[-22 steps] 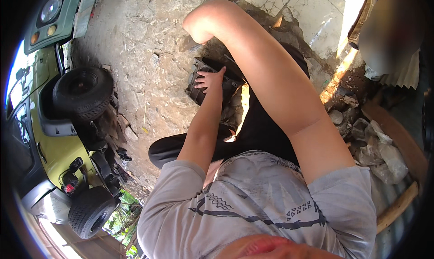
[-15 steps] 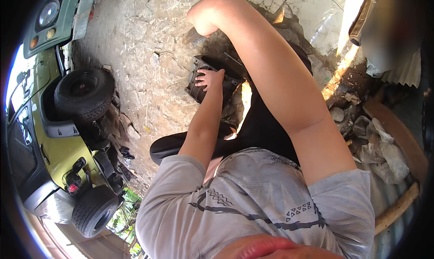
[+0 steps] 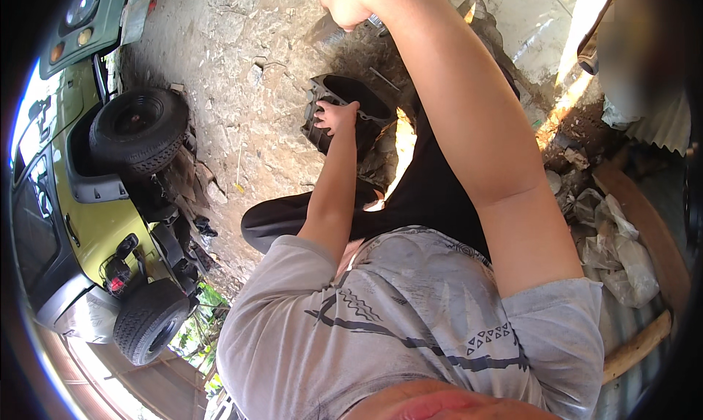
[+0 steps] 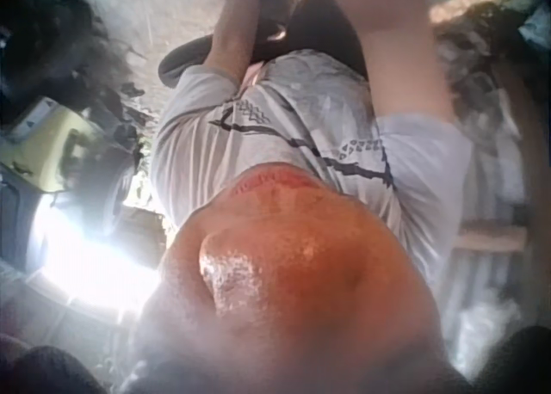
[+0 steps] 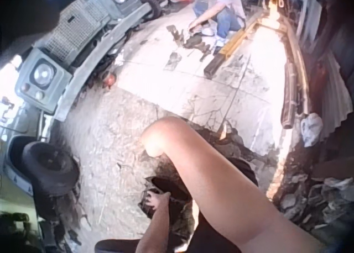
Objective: The person sits on the ground and uses a screwdriver to scrape and clean the interior surfaces of a metal mechanical housing. They repeatedly scrape edges and corners, then wipe the interior with their fingers.
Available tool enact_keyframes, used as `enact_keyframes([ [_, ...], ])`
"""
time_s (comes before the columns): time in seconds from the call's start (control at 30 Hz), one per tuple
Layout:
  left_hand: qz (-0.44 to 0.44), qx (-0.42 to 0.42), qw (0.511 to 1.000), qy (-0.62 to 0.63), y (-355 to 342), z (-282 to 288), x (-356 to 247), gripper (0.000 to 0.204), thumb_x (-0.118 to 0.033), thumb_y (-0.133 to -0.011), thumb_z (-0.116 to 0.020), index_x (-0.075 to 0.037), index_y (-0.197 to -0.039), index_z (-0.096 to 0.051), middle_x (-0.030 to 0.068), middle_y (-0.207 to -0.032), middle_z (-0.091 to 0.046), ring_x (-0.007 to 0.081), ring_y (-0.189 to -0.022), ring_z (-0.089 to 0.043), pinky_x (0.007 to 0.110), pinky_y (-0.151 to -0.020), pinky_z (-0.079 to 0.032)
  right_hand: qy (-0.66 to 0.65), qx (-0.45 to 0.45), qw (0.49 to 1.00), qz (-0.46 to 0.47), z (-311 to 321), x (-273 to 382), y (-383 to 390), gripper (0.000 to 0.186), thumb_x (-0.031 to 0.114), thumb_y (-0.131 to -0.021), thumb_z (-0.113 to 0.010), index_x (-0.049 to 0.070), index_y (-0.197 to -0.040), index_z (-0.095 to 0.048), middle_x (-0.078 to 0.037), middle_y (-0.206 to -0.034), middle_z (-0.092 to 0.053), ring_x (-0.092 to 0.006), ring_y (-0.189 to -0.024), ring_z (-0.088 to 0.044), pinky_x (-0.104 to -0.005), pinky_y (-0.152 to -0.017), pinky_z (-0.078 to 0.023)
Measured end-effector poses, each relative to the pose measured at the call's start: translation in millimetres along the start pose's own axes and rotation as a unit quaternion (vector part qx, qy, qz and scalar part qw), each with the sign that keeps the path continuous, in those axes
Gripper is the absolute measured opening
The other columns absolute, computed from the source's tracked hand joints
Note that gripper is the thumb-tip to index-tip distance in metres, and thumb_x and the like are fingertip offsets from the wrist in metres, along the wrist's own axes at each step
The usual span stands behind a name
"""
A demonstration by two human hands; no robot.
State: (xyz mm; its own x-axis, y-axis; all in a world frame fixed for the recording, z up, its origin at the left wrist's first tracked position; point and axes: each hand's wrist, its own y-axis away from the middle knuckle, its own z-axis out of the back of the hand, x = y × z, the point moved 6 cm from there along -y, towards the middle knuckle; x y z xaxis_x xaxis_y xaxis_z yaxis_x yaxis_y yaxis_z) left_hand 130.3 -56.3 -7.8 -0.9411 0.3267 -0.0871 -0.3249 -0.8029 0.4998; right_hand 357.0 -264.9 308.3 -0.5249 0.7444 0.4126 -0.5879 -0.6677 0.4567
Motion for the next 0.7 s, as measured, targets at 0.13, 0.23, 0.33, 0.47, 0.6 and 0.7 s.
enact_keyframes([
  [0.13, -0.067, 0.011, 0.997, 0.028, -28.1, 15.0, 38.7, 0.126, -0.029, -0.062, -0.086, -0.010, -0.163, -0.013, 0.0248, -0.165, -0.020, 0.0531, -0.152, -0.012, 0.059, -0.119, -0.029, 0.000, 0.003, 1.000, 0.006, -2.3, -0.3, -4.7, 0.033, 0.019, -0.081, -0.062, 0.006, -0.107, -0.077, -0.018, -0.114, -0.073, -0.0361, -0.100, -0.070, -0.0453, -0.086, -0.056],
  [0.23, -0.104, 0.045, 0.989, 0.096, -41.7, 24.9, 70.1, 0.126, -0.029, -0.062, -0.086, -0.007, -0.163, -0.014, 0.0266, -0.165, -0.020, 0.0539, -0.151, -0.012, 0.055, -0.122, -0.028, 0.004, 0.013, 1.000, 0.013, -5.4, 3.4, -6.9, 0.032, 0.019, -0.081, -0.063, 0.006, -0.106, -0.078, -0.018, -0.112, -0.073, -0.0359, -0.098, -0.070, -0.0452, -0.085, -0.056],
  [0.33, -0.134, 0.093, 0.958, 0.237, -43.2, 33.0, 81.5, 0.118, -0.014, -0.067, -0.082, -0.004, -0.162, -0.015, 0.0233, -0.151, -0.044, 0.0418, -0.134, -0.047, 0.049, -0.108, -0.045, 0.007, 0.015, 1.000, 0.008, -1.3, 0.5, -3.3, 0.031, 0.020, -0.081, -0.063, 0.006, -0.104, -0.078, -0.019, -0.110, -0.073, -0.0358, -0.095, -0.069, -0.0451, -0.084, -0.056],
  [0.47, -0.132, 0.156, 0.897, 0.391, -44.3, 47.2, 120.4, 0.103, -0.002, -0.071, -0.075, 0.000, -0.160, -0.023, 0.0181, -0.135, -0.059, 0.0286, -0.114, -0.063, 0.041, -0.095, -0.053, 0.009, 0.025, 1.000, 0.012, -1.1, 3.9, -6.8, 0.030, 0.021, -0.081, -0.064, 0.006, -0.102, -0.078, -0.019, -0.107, -0.074, -0.0356, -0.092, -0.069, -0.0449, -0.083, -0.056],
  [0.6, -0.137, 0.155, 0.898, 0.388, -50.7, 63.2, 163.4, 0.075, 0.002, -0.074, -0.067, 0.001, -0.145, -0.043, 0.0150, -0.119, -0.065, 0.0263, -0.104, -0.065, 0.040, -0.087, -0.054, 0.023, 0.029, 0.999, 0.021, -7.0, 6.8, -11.7, 0.029, 0.022, -0.080, -0.066, 0.005, -0.101, -0.078, -0.019, -0.104, -0.074, -0.0353, -0.090, -0.069, -0.0451, -0.081, -0.055],
  [0.7, -0.078, 0.163, 0.888, 0.424, -64.6, 66.1, 203.9, 0.053, -0.001, -0.075, -0.065, -0.002, -0.127, -0.056, 0.0115, -0.105, -0.066, 0.0268, -0.094, -0.065, 0.042, -0.081, -0.054, 0.034, 0.030, 0.999, 0.028, -7.9, 12.4, -14.2, 0.029, 0.021, -0.080, -0.067, 0.005, -0.101, -0.078, -0.020, -0.103, -0.074, -0.0354, -0.089, -0.069, -0.0457, -0.080, -0.055],
])
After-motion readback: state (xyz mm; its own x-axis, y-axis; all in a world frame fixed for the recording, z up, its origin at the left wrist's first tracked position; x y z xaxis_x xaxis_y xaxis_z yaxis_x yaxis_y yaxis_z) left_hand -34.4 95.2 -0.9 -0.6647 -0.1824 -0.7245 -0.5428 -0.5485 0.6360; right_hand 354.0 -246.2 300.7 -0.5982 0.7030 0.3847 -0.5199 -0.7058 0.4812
